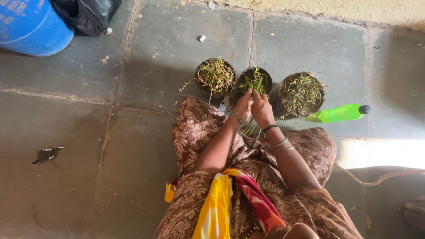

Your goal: The person sits on the floor and sorts through a bundle of green leafy plants, separating stems and leaves by hand. The separated parts are placed into three small bowls arranged in front of them.

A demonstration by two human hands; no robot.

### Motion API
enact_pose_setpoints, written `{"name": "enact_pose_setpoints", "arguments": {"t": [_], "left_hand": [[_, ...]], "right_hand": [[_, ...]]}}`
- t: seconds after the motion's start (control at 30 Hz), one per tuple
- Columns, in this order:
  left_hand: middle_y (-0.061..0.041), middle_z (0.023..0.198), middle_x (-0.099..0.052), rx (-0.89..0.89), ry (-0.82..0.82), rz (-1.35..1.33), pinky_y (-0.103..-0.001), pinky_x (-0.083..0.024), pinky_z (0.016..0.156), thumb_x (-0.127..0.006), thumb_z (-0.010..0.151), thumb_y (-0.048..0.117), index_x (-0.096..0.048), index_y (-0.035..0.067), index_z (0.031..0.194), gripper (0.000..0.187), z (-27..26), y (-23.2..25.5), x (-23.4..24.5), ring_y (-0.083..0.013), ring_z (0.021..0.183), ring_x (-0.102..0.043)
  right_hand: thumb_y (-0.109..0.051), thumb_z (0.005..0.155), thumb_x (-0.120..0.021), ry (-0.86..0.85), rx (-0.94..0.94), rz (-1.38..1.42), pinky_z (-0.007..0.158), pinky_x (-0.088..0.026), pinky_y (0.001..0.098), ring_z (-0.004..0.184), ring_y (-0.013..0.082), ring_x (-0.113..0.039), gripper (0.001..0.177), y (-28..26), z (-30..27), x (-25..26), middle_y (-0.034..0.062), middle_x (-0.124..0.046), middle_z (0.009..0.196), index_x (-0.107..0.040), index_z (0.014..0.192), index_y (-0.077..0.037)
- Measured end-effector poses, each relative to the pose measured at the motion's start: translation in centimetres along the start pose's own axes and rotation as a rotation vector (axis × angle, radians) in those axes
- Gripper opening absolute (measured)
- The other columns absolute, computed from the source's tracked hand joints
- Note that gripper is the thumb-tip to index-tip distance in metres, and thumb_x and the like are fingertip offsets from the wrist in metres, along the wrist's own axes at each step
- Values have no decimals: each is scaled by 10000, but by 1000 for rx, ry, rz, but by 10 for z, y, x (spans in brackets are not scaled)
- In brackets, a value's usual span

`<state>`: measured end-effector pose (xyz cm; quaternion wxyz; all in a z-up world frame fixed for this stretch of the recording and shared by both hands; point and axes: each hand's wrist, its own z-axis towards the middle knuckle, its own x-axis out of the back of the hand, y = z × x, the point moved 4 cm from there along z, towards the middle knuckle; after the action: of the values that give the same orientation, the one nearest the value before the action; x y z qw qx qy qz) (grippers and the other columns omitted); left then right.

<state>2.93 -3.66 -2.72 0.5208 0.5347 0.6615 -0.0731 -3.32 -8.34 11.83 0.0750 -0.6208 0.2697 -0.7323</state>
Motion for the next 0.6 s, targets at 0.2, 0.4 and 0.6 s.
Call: {"name": "enact_pose_setpoints", "arguments": {"t": [0.2,0.4,0.6], "left_hand": [[-187,1012,-715,-78,-144,300,-376,-613,761,-593,1031,285,-598,-52,1182,370,7,6,3,-236,821,-717],[-69,844,-596,-16,-29,100,-391,-591,634,-581,998,118,-545,57,1022,75,-14,-1,1,-141,631,-558],[-62,840,-589,-20,22,163,-376,-557,587,-557,996,123,-538,73,1044,72,-20,1,-6,-127,600,-527]], "right_hand": [[76,864,-576,-38,266,-53,812,-583,462,982,417,-654,471,-28,-72,12,263,-525,1206,-533,1333,62],[58,808,-599,-182,407,53,797,-597,427,939,359,-664,533,-45,-121,47,214,-599,1101,-546,1338,47],[-86,983,-611,-169,223,111,718,-613,355,784,218,-699,334,-12,-54,92,115,-733,1040,-693,1306,-90]]}}
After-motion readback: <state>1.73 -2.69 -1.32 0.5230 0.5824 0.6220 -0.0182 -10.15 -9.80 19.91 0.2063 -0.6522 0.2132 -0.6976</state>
